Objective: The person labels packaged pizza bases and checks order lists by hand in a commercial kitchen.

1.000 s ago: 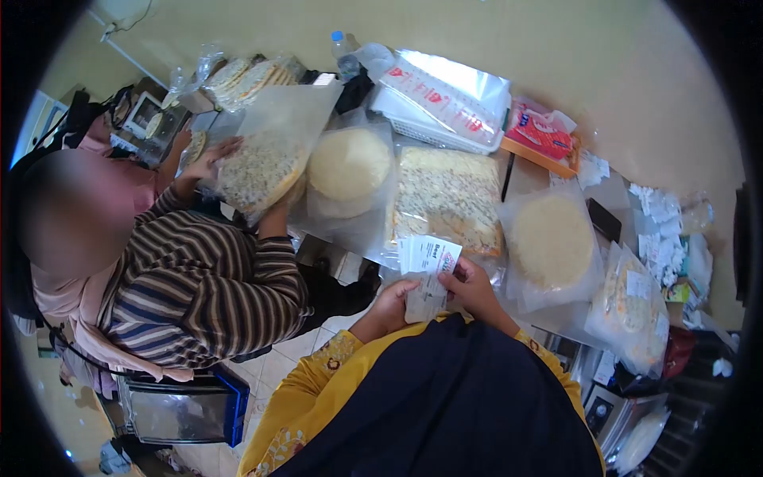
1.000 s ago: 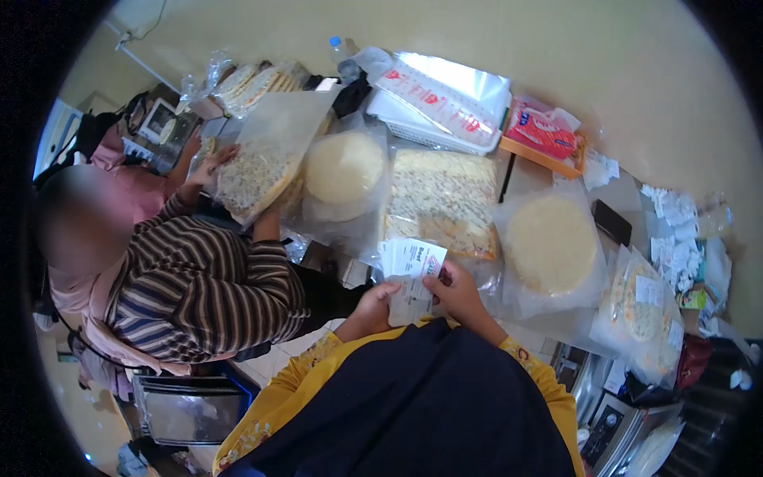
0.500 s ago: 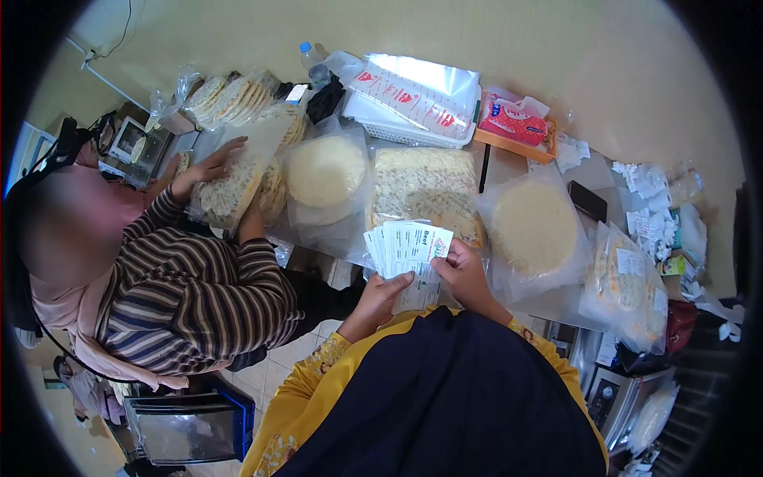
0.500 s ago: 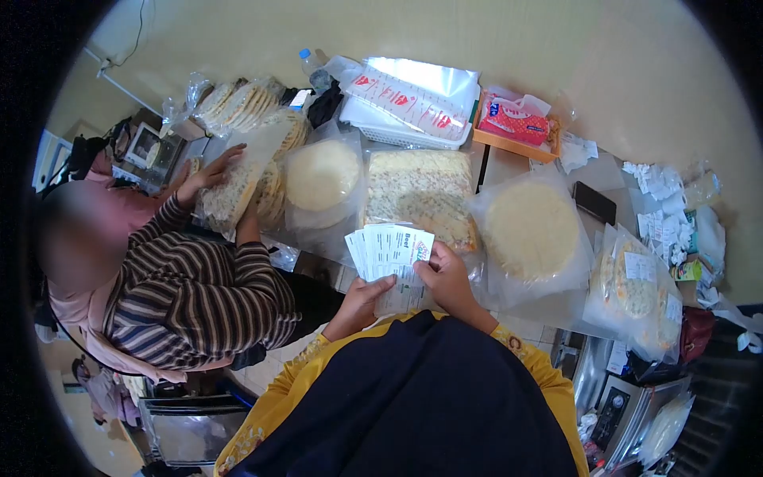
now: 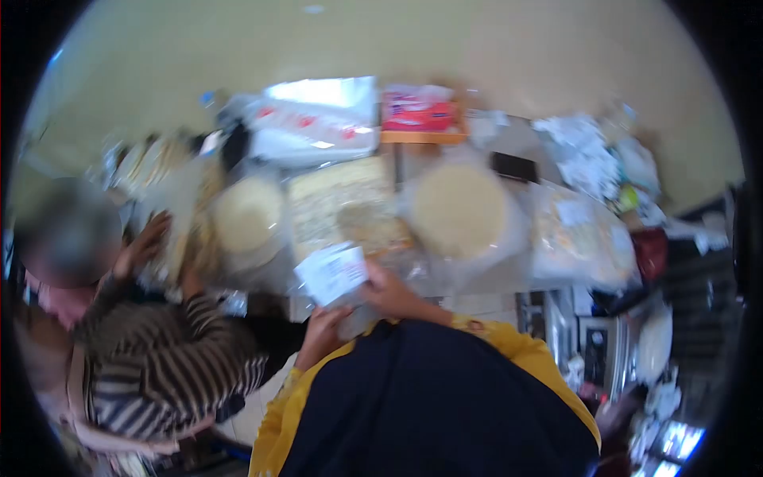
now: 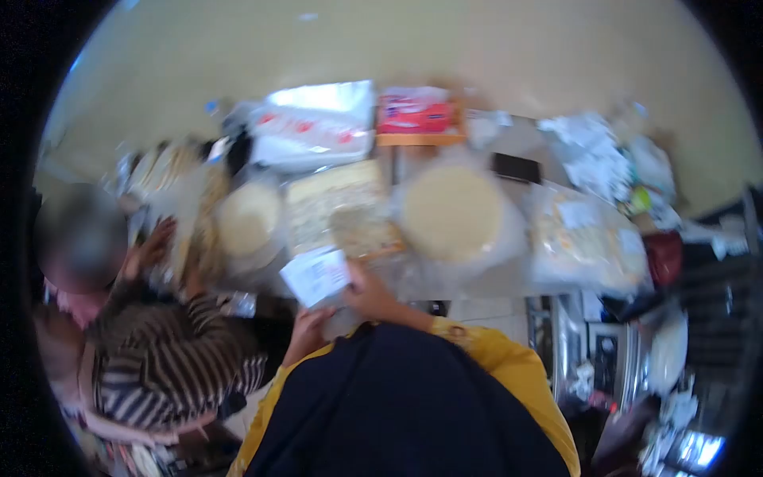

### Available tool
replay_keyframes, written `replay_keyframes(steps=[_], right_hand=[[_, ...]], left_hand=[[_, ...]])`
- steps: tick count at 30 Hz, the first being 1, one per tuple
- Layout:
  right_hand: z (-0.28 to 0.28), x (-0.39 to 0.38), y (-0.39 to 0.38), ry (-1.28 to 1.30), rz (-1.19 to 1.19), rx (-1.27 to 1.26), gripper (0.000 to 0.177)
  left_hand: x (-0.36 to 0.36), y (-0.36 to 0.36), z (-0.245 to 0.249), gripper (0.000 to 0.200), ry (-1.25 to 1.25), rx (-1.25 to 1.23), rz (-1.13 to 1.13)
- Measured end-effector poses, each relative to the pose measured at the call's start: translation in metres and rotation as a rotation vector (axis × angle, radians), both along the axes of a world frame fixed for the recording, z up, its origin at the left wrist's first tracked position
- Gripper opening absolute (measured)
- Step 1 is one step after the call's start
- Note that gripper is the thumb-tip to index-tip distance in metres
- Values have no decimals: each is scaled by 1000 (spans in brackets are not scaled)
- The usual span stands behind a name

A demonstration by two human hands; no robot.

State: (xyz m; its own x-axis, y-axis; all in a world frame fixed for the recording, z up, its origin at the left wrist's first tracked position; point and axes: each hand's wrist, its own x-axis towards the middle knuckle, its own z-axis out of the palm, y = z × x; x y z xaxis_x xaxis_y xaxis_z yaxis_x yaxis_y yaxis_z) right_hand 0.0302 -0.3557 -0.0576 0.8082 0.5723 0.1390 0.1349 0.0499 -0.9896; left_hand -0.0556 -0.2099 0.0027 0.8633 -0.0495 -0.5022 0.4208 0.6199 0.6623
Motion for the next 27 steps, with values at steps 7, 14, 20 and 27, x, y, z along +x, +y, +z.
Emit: replay_keyframes(steps=[7,14,20,27], right_hand=[[37,-9,-3,75,72,-152,62],[86,-5,-34,-288,-413,-66,67],[100,-1,-69,-513,-209,-479,37],[93,2,-125,-512,-188,-358,32]], left_hand=[[3,-1,-7,33,-27,227,-95],[17,-19,-13,37,-69,398,-276],[29,-38,-19,44,-41,307,-617],[42,-111,14,43,-77,178,-571]])
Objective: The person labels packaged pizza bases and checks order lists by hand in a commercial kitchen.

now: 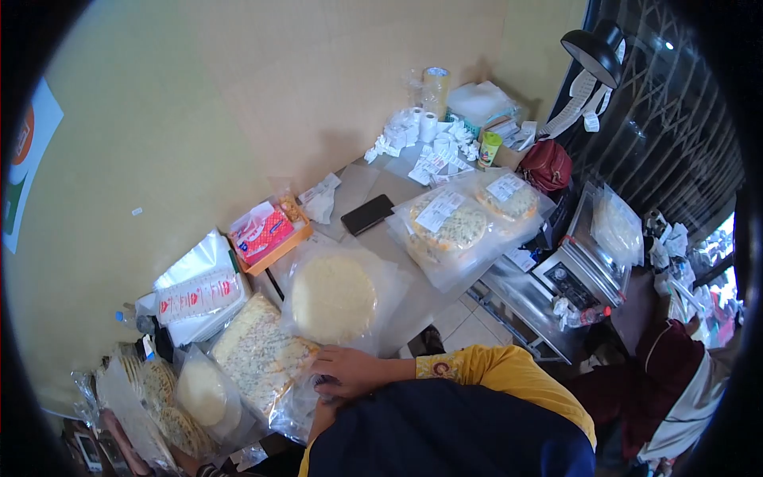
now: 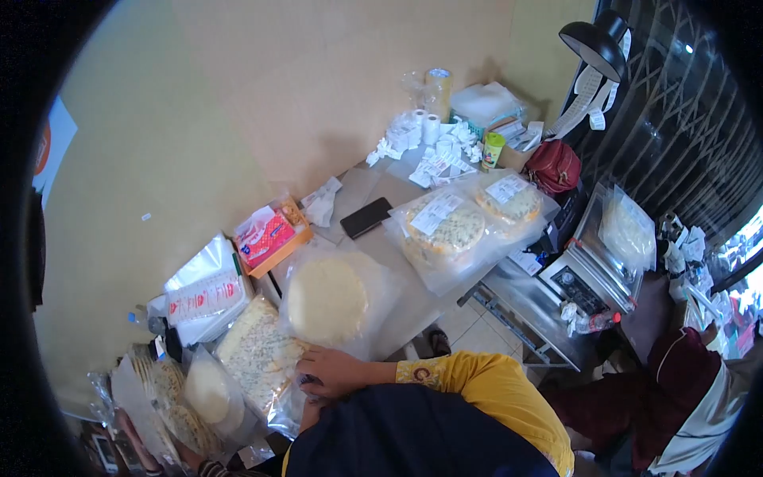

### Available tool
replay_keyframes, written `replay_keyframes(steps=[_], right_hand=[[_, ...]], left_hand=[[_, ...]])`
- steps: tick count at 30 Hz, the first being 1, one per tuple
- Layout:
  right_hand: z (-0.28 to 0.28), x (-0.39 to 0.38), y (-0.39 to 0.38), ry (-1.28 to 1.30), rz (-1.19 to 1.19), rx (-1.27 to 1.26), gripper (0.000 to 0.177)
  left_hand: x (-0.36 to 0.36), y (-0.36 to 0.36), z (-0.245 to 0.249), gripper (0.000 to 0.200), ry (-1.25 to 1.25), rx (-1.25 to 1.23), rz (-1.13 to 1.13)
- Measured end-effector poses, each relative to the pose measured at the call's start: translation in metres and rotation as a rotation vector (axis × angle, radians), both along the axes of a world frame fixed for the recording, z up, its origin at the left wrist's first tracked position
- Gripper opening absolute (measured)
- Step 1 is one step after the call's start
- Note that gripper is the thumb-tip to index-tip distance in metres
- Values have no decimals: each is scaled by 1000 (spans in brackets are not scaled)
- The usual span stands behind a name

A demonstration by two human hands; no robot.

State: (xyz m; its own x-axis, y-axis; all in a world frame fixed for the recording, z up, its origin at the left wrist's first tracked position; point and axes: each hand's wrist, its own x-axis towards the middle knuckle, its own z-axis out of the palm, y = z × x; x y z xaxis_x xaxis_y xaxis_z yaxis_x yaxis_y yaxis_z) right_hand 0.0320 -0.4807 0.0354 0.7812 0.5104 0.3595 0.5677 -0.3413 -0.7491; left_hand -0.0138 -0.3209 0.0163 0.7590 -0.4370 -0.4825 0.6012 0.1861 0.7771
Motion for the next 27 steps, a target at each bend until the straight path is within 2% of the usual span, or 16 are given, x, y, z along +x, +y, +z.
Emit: replay_keyframes(steps=[3,6,9,13,15,19,24,27], right_hand=[[15,7,-43,24,-36,273,32],[16,24,-103,-22,-173,292,32],[18,47,-186,-143,-277,137,28],[7,95,-317,146,-394,-282,27],[9,130,-379,294,-470,-613,23],[-32,222,-481,384,-551,-953,18],[-95,305,-522,300,-627,-937,22],[-117,327,-520,129,-533,-886,24]], left_hand=[[13,-40,5,42,-7,-38,30],[30,-86,12,42,-5,-68,66],[47,-130,8,41,-6,-104,122],[70,-178,12,38,-4,-129,180],[79,-195,22,38,0,-124,214],[79,-215,29,37,23,-144,308],[68,-227,31,44,64,-67,391],[59,-230,36,43,89,-14,495]])
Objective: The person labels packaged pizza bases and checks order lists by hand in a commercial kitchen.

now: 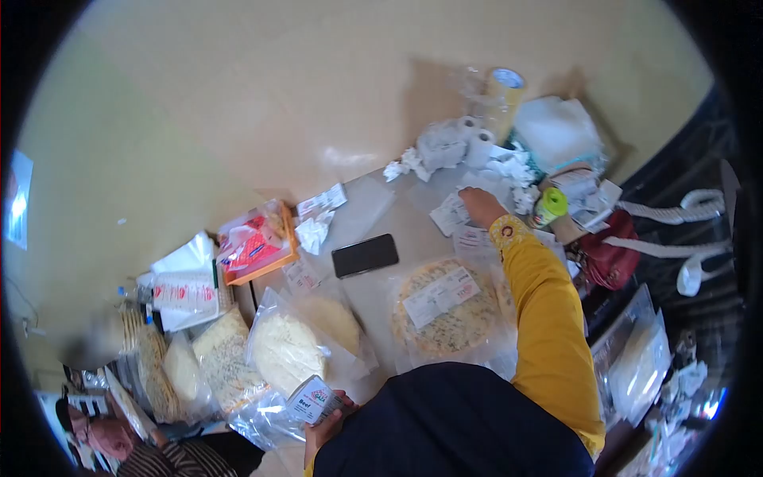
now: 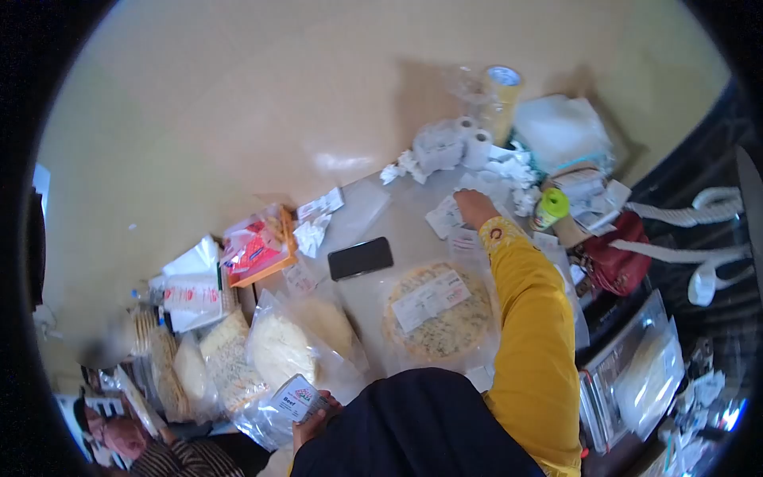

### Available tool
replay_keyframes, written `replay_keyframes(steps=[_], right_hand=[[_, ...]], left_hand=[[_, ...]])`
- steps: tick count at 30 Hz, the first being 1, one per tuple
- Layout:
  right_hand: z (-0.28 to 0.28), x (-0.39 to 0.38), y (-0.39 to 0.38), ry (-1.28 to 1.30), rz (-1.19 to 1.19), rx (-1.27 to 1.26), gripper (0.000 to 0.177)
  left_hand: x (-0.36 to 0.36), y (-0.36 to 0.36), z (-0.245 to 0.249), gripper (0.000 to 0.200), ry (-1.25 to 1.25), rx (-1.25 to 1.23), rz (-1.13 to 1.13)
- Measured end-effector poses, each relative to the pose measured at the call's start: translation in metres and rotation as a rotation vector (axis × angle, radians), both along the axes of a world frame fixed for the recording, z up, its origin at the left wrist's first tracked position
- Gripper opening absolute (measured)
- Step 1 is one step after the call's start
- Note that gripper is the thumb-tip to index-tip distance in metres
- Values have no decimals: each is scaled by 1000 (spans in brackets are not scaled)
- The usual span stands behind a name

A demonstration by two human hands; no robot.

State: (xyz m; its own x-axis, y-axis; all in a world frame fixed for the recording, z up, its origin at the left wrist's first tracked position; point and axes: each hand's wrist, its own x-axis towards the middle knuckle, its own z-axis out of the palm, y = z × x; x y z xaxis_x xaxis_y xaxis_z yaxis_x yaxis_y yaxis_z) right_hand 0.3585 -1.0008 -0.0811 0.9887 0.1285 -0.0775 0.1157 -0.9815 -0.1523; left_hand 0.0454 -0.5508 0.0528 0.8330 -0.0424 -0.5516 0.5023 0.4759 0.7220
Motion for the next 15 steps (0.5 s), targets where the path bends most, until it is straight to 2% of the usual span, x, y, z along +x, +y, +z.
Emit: replay_keyframes(steps=[3,6,12,15], right_hand=[[-51,22,-7,-126,31,36,35],[-22,25,-4,23,72,-54,41],[-7,27,-12,37,62,-71,42],[-22,31,-30,-50,23,143,25]], left_hand=[[-8,-1,4,42,17,18,119],[-13,-1,5,42,25,26,196],[-11,2,10,43,23,14,234],[-6,3,13,44,23,-32,262]])
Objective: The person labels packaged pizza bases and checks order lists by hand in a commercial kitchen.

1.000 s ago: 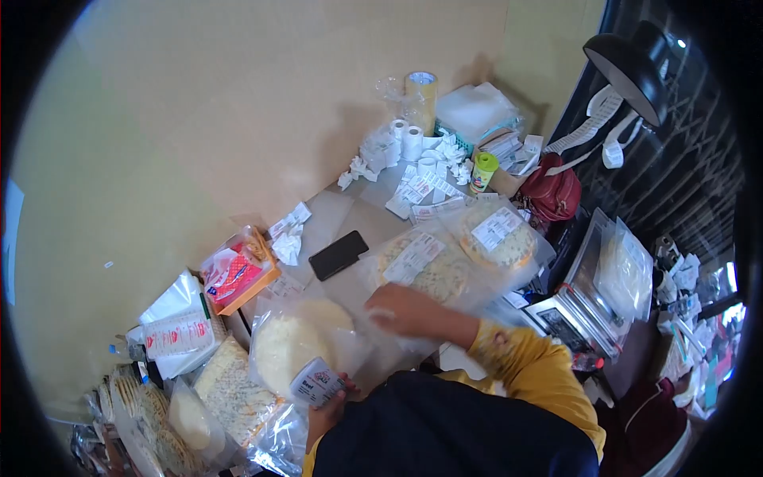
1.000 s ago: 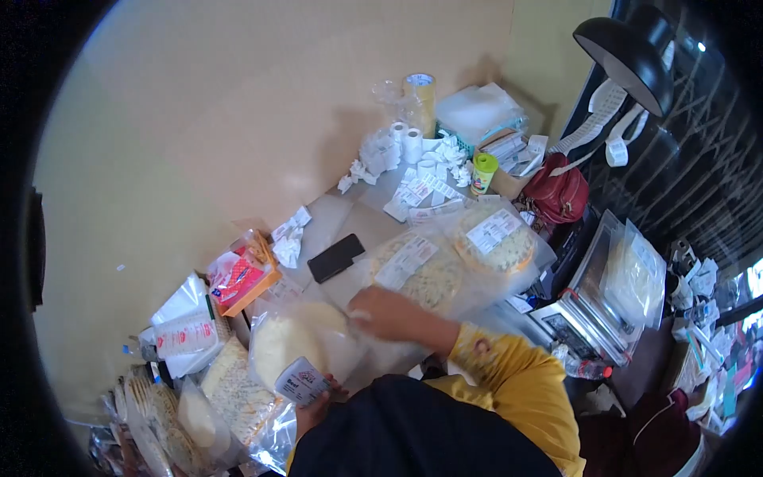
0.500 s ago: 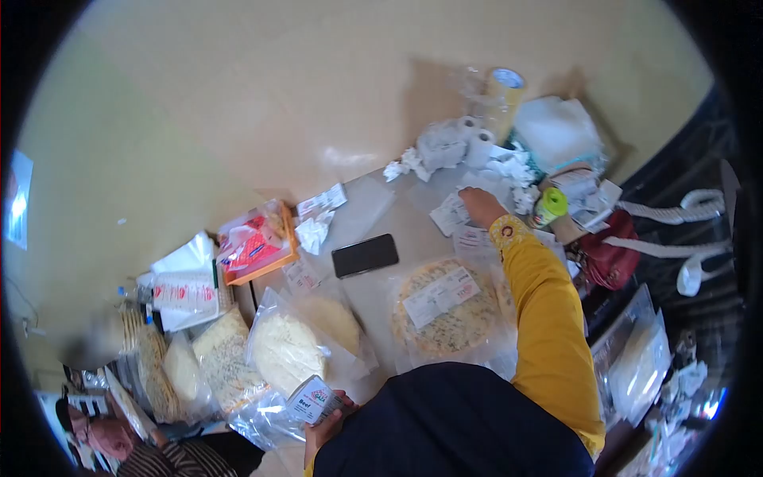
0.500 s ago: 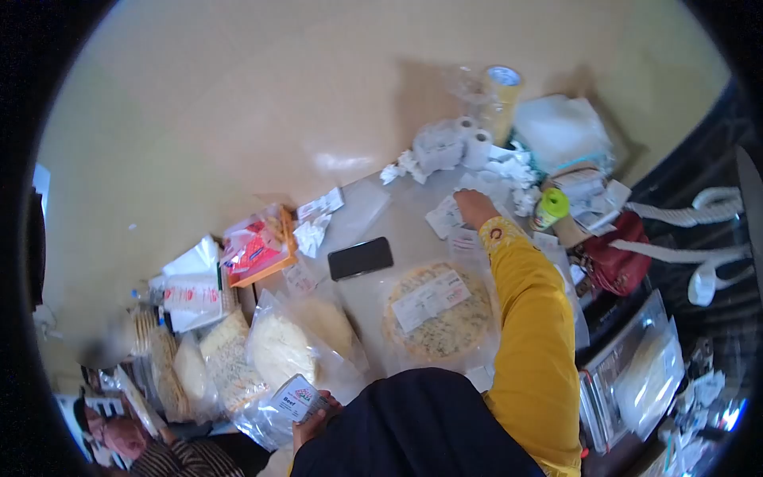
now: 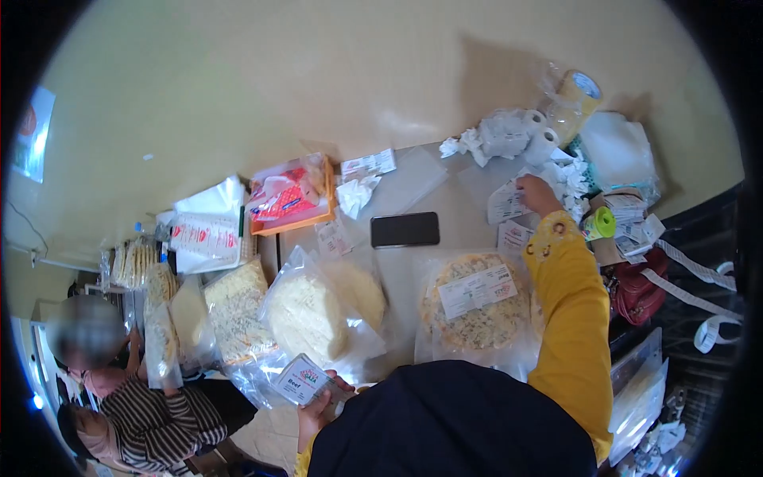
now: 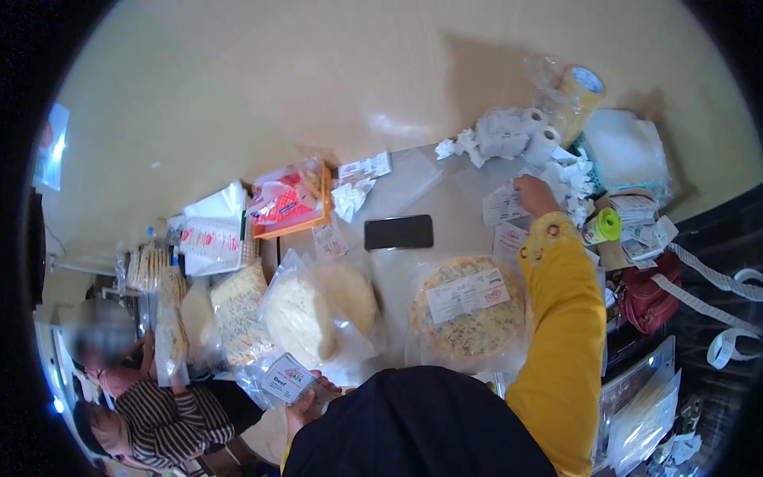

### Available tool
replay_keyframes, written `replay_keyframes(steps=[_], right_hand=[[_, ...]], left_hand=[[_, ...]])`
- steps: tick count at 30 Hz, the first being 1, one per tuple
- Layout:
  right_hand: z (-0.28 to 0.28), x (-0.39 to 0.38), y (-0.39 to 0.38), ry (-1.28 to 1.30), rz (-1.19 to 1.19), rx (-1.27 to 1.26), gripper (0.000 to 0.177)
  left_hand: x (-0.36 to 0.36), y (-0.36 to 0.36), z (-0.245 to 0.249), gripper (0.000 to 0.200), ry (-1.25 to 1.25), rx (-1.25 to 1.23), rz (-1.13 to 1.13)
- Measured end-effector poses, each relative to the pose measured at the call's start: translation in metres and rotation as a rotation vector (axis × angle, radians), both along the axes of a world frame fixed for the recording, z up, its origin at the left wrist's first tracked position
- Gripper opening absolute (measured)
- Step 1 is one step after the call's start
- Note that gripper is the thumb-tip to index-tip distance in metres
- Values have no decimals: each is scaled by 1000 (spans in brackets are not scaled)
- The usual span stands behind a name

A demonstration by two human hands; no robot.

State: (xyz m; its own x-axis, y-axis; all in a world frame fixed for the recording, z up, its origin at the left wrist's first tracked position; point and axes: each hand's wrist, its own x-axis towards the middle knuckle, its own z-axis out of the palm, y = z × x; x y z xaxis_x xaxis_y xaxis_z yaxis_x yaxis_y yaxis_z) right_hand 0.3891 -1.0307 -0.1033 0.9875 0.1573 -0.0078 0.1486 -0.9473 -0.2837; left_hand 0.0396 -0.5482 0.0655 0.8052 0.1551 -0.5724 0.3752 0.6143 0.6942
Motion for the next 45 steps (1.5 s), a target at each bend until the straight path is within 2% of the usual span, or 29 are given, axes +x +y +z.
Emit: replay_keyframes(steps=[2,6,9,12,14,16,18,20,23,28,34,36,37,42,45], right_hand=[[-13,10,-16,-3,67,146,22],[30,2,-7,4,-15,543,17],[76,-17,42,59,-108,1053,16],[120,-46,111,133,-107,1224,18],[147,-76,163,267,21,1120,18],[148,-112,219,287,193,1073,19],[164,-163,278,457,302,1123,21],[172,-206,326,651,331,1071,22],[171,-253,375,684,404,1077,20],[172,-288,433,739,319,1138,17],[161,-317,487,581,279,1069,16],[161,-329,504,410,281,1012,17],[161,-336,511,326,278,983,18],[157,-346,521,408,270,972,19],[149,-344,508,363,215,964,19]], left_hand=[[-1,1,5,44,18,-35,67],[-11,21,-8,42,-113,-147,142],[-22,42,-22,42,-179,-196,139],[-23,56,-25,43,-168,-170,106],[-16,62,-21,44,-218,-176,-28],[-6,58,-10,45,-250,-170,-126],[-2,66,-17,46,-297,-145,-292],[-3,79,-21,44,-343,-87,-440],[-18,105,-18,36,-299,30,-539],[-43,154,-36,36,-385,39,-482],[-66,200,-45,34,-447,-55,-388],[-74,209,-48,35,-404,-35,-330],[-77,213,-46,36,-369,-94,-308],[-79,230,-35,40,-259,-490,-324],[-85,227,-27,44,-313,-468,-314]])
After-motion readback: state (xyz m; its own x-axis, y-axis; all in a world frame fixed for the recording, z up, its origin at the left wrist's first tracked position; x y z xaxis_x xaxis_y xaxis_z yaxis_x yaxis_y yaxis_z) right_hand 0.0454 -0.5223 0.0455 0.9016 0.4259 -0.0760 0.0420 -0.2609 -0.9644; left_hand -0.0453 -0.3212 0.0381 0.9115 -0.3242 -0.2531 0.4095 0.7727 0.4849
